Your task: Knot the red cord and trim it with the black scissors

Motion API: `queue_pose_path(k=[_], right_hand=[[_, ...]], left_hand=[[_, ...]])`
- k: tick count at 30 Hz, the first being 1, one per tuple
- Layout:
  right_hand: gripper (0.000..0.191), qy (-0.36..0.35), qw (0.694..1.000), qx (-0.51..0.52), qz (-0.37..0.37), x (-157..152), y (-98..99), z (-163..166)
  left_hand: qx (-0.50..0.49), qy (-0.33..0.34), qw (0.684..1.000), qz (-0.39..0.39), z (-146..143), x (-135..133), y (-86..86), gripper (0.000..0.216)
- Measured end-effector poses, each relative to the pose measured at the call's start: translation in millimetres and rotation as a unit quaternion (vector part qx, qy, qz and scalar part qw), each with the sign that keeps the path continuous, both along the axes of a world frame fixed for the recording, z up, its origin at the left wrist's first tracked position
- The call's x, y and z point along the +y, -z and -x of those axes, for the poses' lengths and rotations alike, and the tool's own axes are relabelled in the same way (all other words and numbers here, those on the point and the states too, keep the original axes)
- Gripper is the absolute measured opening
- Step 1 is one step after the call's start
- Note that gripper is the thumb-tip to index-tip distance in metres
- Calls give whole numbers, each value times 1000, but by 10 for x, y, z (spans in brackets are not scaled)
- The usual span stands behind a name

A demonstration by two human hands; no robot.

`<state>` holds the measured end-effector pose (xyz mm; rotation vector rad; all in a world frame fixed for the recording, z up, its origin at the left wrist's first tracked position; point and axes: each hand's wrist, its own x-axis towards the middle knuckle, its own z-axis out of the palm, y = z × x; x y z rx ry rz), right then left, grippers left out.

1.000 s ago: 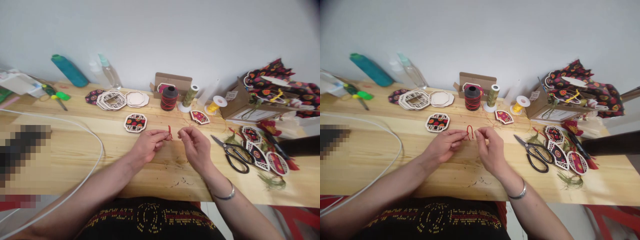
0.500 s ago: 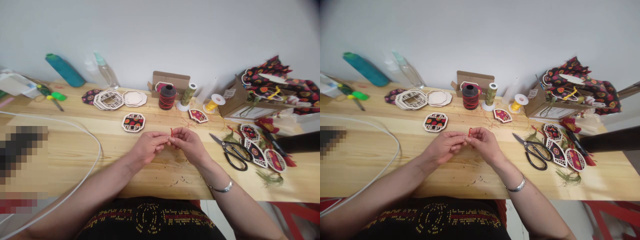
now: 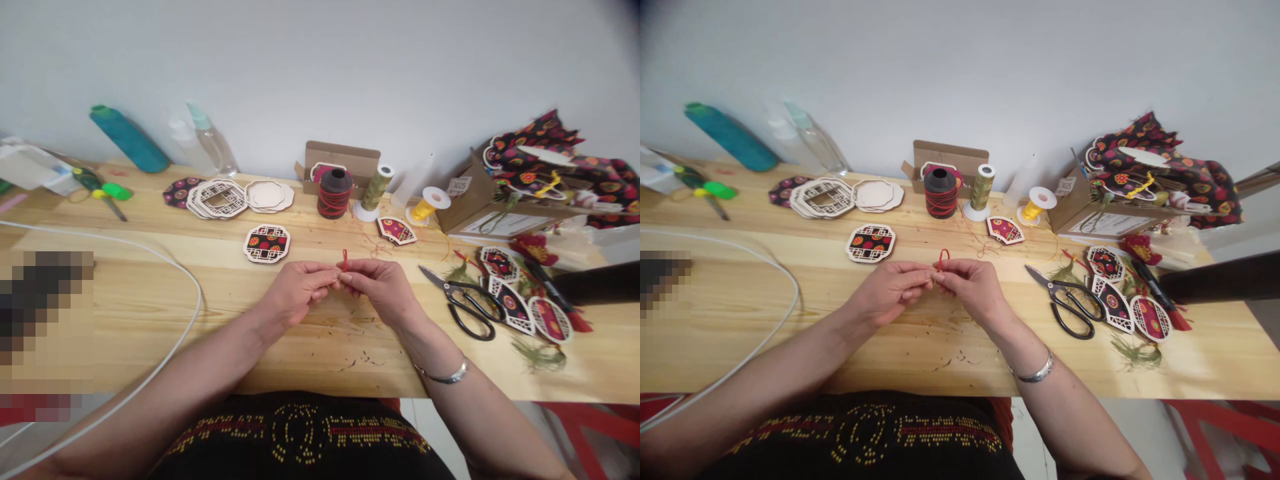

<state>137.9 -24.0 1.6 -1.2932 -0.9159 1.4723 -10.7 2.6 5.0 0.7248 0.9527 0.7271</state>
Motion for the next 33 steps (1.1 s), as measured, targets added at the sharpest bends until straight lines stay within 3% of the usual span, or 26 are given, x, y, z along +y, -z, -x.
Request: queue_pose_path(k=[9,16,25,29,33], right_hand=[[8,18,997,-69,-35,3,11,-3],[7,-2,991,-123,-61,0,5,0],[8,-16,932,-321,-171,-39,52,-23],[9,-14,924,-341,-172,-31,49,-31],[10,-7,920,-350,-175,-26,40,-35]], left_hand=[[14,8,1000,-2,0,-3,14,14],[36,5,999,-17,4,-11,-6,14],[74,0,996,-42,-13,-19,-7,10],[60,16,997,-53,0,-3,2,13],[34,28,999,6,30,24,-19,13]])
